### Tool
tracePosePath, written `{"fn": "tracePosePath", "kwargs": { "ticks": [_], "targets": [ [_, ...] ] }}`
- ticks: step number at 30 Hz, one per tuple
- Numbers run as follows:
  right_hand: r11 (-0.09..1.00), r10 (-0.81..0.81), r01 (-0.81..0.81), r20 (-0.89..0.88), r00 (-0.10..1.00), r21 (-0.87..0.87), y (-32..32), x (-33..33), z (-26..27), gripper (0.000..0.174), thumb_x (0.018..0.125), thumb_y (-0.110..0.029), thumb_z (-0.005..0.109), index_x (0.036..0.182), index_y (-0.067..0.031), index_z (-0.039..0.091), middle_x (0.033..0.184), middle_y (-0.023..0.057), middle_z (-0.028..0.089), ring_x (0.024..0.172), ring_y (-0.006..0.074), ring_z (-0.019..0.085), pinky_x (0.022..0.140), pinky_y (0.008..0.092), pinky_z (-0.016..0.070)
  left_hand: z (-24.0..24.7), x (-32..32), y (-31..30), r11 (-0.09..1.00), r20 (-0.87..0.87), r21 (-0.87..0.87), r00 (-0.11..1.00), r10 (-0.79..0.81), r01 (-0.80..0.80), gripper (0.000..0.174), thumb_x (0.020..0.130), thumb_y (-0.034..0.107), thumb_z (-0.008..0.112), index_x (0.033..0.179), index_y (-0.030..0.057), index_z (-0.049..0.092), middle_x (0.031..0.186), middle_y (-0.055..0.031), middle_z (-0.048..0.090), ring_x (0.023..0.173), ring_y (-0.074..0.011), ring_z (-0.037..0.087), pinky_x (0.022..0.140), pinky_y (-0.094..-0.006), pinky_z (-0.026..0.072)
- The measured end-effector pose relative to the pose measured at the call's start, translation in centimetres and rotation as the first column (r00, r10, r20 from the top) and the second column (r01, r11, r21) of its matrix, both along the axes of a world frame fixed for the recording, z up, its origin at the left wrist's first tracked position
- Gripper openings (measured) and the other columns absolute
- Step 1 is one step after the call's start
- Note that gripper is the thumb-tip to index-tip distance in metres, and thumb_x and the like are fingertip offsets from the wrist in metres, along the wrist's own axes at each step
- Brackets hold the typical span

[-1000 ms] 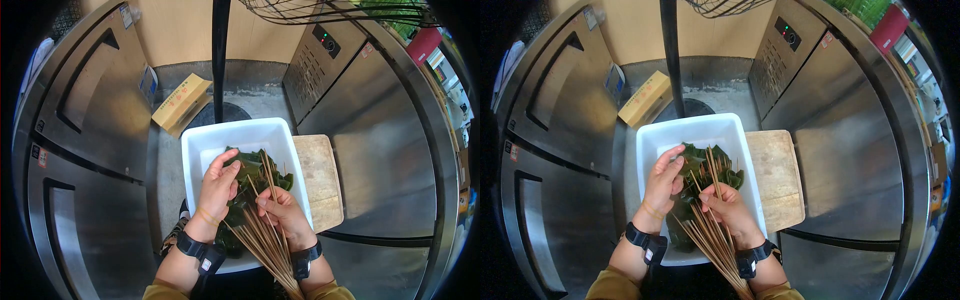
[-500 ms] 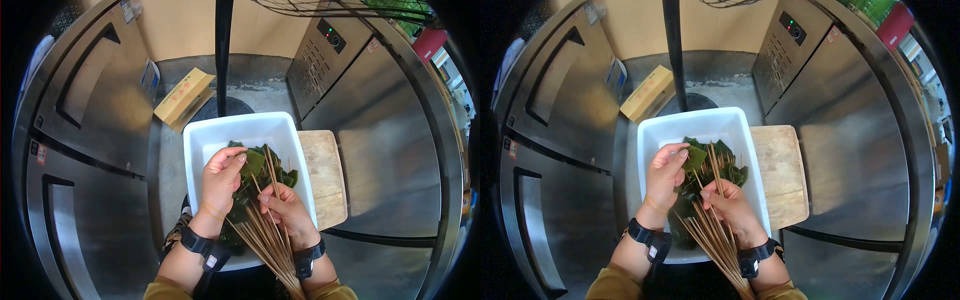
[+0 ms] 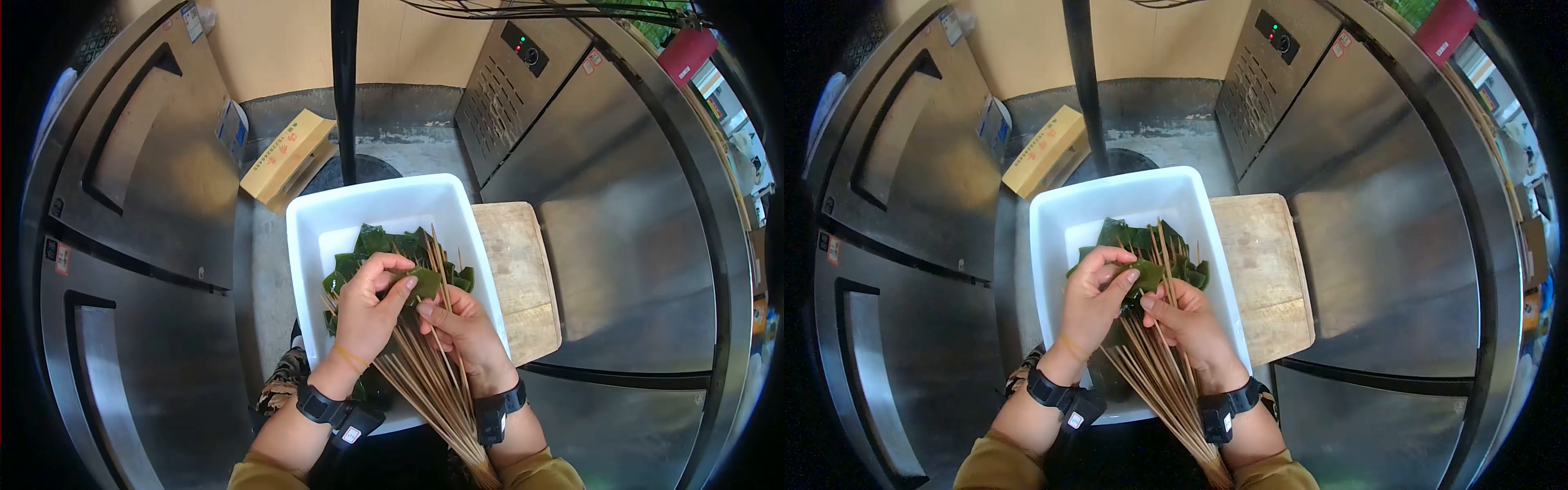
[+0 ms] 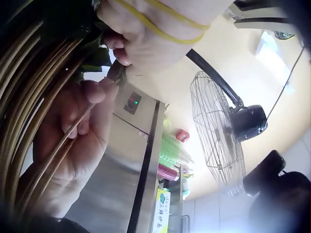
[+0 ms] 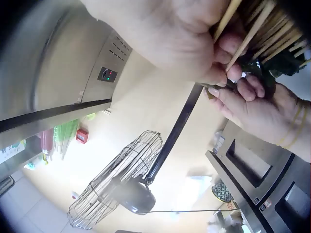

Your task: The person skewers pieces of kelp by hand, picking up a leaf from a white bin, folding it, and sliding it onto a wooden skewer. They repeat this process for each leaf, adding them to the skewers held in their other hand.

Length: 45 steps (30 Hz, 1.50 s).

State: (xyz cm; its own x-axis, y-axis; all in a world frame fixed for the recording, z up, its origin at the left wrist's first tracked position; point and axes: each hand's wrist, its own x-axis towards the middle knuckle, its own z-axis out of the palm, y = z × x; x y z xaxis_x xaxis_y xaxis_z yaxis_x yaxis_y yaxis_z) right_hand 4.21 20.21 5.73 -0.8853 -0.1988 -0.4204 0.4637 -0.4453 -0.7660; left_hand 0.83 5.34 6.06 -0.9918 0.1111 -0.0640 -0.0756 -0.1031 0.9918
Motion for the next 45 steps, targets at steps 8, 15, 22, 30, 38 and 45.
{"fn": "tracePosePath", "kwargs": {
  "ticks": [8,15,22,30,38,45],
  "targets": [
    [0.988,-0.13,0.135,-0.071,0.989,0.074,-0.2,0.3,1.0,0.005,0.09,-0.01,0.057,0.089,-0.0054,0.055,0.067,0.0004,0.052,0.045,0.0023,0.033,0.042,0.0165,0.0281,-0.8,-0.9,-1.0,0.947,0.01,-0.309,0.996,-0.089,0.088,0.017,0.082,0.005,0.065,0.087,0.0022,0.049,0.069,-0.0065,0.062,0.061,-0.0081,0.055,0.057,-0.0236,0.0428],
    [0.807,0.068,-0.029,0.044,0.997,-0.59,1.6,0.0,0.8,0.012,0.093,-0.012,0.051,0.09,-0.0019,0.056,0.089,0.0104,0.059,0.065,0.0121,0.054,0.058,0.023,0.0466,-2.3,-1.9,-1.5,0.991,0.021,-0.036,0.992,-0.127,0.127,0.017,0.085,0.013,0.063,0.098,0.0033,0.056,0.072,-0.0027,0.06,0.055,-0.0088,0.048,0.051,-0.0233,0.0395],
    [0.939,0.053,-0.029,0.061,0.997,-0.343,0.6,-0.2,0.6,0.013,0.092,-0.011,0.053,0.093,0.0005,0.059,0.102,0.0154,0.061,0.095,0.0226,0.062,0.091,0.0368,0.0506,-1.0,-3.0,-5.0,0.562,0.482,0.76,0.864,-0.147,-0.328,0.023,0.086,0.002,0.051,0.109,-0.0004,0.051,0.101,-0.0126,0.058,0.094,-0.0221,0.057,0.088,-0.0326,0.0464],
    [0.958,0.075,-0.06,0.042,0.996,-0.281,0.4,0.2,0.4,0.014,0.093,-0.013,0.054,0.098,-0.0018,0.062,0.085,0.0033,0.061,0.073,0.0097,0.055,0.068,0.022,0.0469,-2.1,-2.8,-4.2,0.659,0.433,0.695,0.899,-0.062,-0.289,0.026,0.086,-0.012,0.042,0.109,-0.0018,0.046,0.12,-0.0211,0.052,0.118,-0.031,0.05,0.104,-0.0382,0.0404],
    [0.985,0.091,-0.087,0.021,0.996,-0.146,0.1,0.2,0.8,0.014,0.09,-0.013,0.059,0.1,-0.003,0.06,0.07,-0.0032,0.055,0.054,0.0028,0.043,0.05,0.0154,0.0348,-1.3,-2.7,-2.9,0.594,0.462,0.714,0.887,-0.001,-0.371,0.017,0.092,-0.001,0.047,0.108,-0.0028,0.048,0.117,-0.0192,0.056,0.113,-0.0287,0.054,0.1,-0.034,0.0439],
    [0.986,0.057,-0.053,0.021,0.998,-0.156,0.0,0.2,0.6,0.012,0.089,-0.011,0.059,0.097,-0.0018,0.059,0.07,0.0003,0.054,0.052,0.0042,0.039,0.05,0.0186,0.0339,-1.6,-2.6,-2.7,0.653,0.324,0.731,0.943,-0.073,-0.201,0.025,0.092,0.0,0.047,0.117,-0.003,0.048,0.116,-0.0181,0.057,0.11,-0.0267,0.056,0.1,-0.0375,0.0436]
  ]
}}
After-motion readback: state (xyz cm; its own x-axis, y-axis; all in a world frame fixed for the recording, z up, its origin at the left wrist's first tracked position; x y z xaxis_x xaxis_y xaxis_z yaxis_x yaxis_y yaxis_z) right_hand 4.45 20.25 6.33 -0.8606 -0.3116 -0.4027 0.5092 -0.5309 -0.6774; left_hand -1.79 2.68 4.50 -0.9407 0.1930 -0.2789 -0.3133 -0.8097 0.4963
